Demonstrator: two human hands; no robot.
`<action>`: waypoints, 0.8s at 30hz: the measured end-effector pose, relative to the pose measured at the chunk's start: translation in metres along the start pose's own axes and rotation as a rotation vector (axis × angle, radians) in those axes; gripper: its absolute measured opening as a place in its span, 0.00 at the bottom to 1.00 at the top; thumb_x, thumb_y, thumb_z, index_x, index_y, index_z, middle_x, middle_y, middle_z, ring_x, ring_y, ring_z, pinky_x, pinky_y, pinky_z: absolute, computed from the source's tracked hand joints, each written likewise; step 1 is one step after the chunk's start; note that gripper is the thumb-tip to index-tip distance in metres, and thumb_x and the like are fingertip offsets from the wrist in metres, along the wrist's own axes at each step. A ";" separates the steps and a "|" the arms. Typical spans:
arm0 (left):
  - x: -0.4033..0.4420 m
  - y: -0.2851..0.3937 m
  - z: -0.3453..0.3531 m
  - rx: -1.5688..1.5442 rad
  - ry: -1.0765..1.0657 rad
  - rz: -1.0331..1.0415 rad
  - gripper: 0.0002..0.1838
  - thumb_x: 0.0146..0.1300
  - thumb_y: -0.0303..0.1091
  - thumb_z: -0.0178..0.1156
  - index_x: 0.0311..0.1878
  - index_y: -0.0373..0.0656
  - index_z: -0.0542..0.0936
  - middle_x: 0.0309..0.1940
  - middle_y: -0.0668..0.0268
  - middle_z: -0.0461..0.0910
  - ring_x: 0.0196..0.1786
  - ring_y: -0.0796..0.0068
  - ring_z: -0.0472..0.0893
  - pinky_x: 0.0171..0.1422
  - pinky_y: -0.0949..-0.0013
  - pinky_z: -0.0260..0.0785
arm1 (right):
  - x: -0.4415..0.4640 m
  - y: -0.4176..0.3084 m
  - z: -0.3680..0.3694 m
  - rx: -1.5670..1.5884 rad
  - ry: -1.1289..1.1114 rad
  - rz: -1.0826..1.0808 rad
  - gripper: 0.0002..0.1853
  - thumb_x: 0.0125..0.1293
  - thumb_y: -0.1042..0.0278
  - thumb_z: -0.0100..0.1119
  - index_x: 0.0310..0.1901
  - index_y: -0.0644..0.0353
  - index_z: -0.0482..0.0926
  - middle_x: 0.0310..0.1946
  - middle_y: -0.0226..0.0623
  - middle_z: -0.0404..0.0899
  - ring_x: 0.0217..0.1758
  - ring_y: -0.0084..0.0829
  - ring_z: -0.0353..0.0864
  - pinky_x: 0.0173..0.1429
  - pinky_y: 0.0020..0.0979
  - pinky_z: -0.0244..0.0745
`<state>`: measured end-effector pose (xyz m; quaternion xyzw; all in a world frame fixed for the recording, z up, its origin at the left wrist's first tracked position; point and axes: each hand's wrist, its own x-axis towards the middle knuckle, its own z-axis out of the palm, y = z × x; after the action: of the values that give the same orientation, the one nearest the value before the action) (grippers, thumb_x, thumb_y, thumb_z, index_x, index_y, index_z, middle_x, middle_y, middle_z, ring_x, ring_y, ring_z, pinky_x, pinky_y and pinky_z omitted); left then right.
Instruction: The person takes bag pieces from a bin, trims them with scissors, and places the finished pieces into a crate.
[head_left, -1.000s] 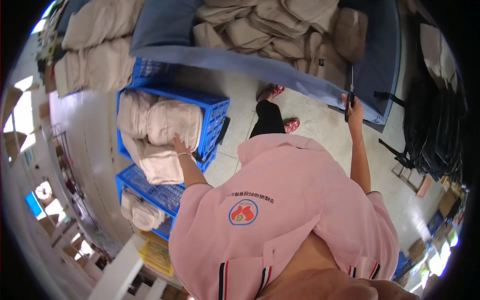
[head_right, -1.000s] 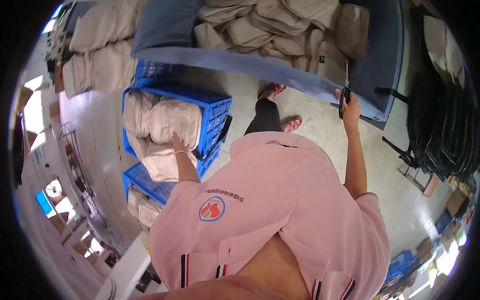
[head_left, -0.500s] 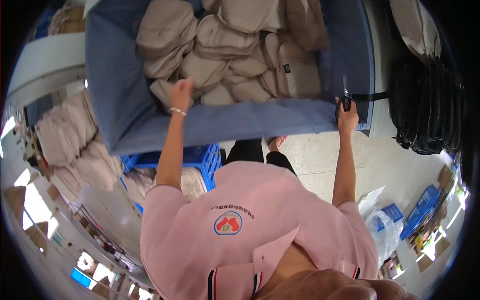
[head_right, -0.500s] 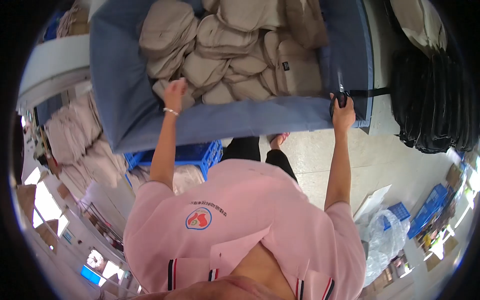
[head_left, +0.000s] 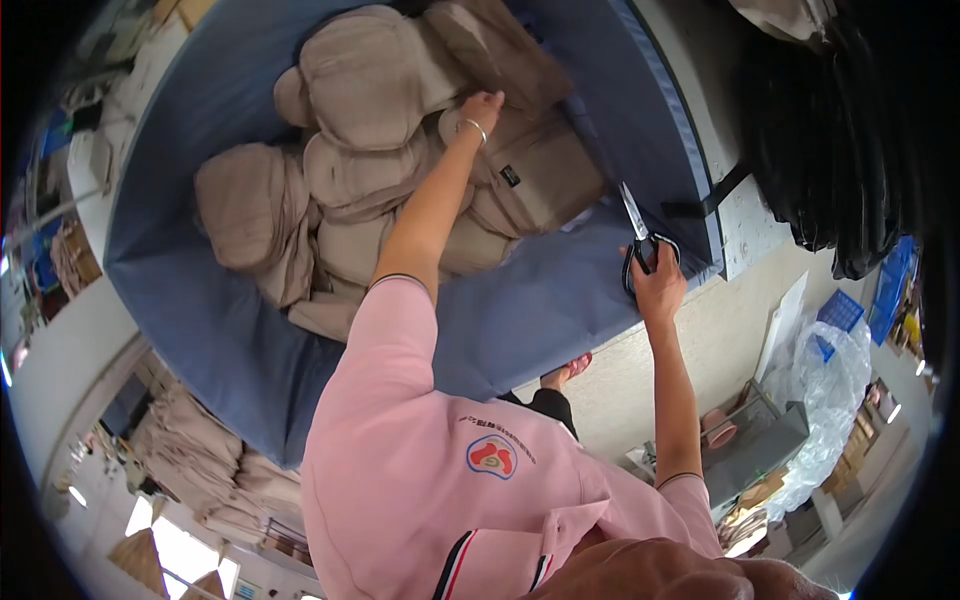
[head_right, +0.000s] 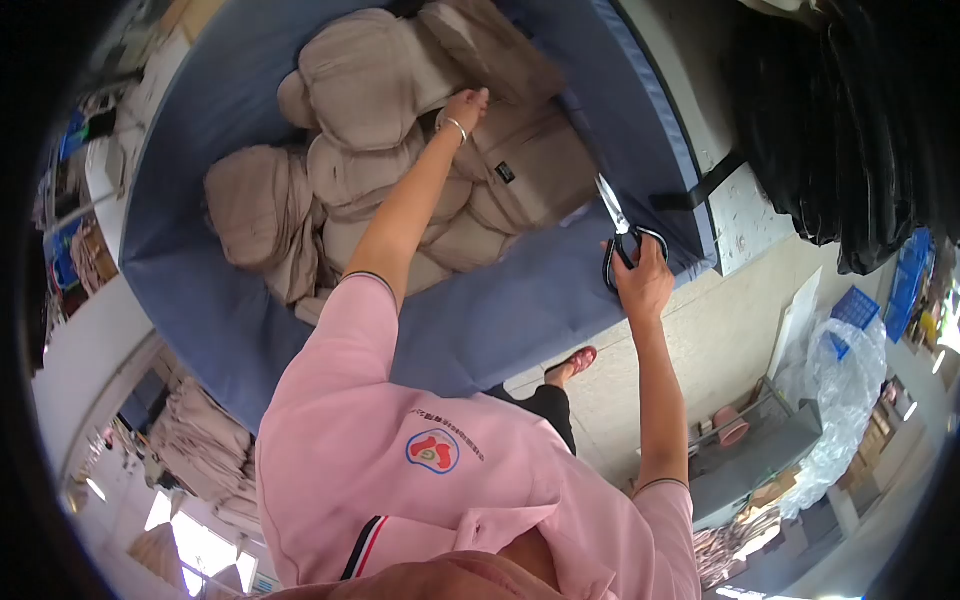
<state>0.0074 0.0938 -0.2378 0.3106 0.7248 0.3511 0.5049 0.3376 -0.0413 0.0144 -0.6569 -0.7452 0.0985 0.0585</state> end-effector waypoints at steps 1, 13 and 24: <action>0.039 -0.016 0.011 0.019 0.037 -0.017 0.25 0.64 0.54 0.56 0.40 0.36 0.82 0.36 0.53 0.83 0.42 0.56 0.82 0.50 0.60 0.71 | 0.000 0.000 0.000 -0.002 -0.010 0.019 0.24 0.52 0.48 0.73 0.35 0.60 0.73 0.20 0.35 0.72 0.22 0.41 0.75 0.27 0.40 0.70; 0.097 -0.004 0.007 0.295 0.071 0.028 0.18 0.63 0.44 0.56 0.39 0.36 0.81 0.39 0.48 0.82 0.42 0.51 0.81 0.49 0.58 0.70 | 0.005 -0.002 -0.007 0.082 -0.067 0.077 0.25 0.50 0.52 0.74 0.40 0.62 0.75 0.24 0.35 0.74 0.26 0.35 0.77 0.30 0.35 0.72; -0.171 0.165 -0.129 0.178 -0.057 0.475 0.17 0.66 0.39 0.58 0.27 0.34 0.74 0.22 0.66 0.75 0.29 0.79 0.72 0.36 0.71 0.65 | -0.011 0.011 -0.006 0.434 0.183 0.137 0.26 0.54 0.51 0.72 0.44 0.64 0.73 0.24 0.39 0.73 0.27 0.41 0.76 0.32 0.37 0.71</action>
<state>-0.0483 0.0233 0.0171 0.5253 0.6451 0.3857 0.3990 0.3514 -0.0502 0.0179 -0.6841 -0.6518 0.2004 0.2587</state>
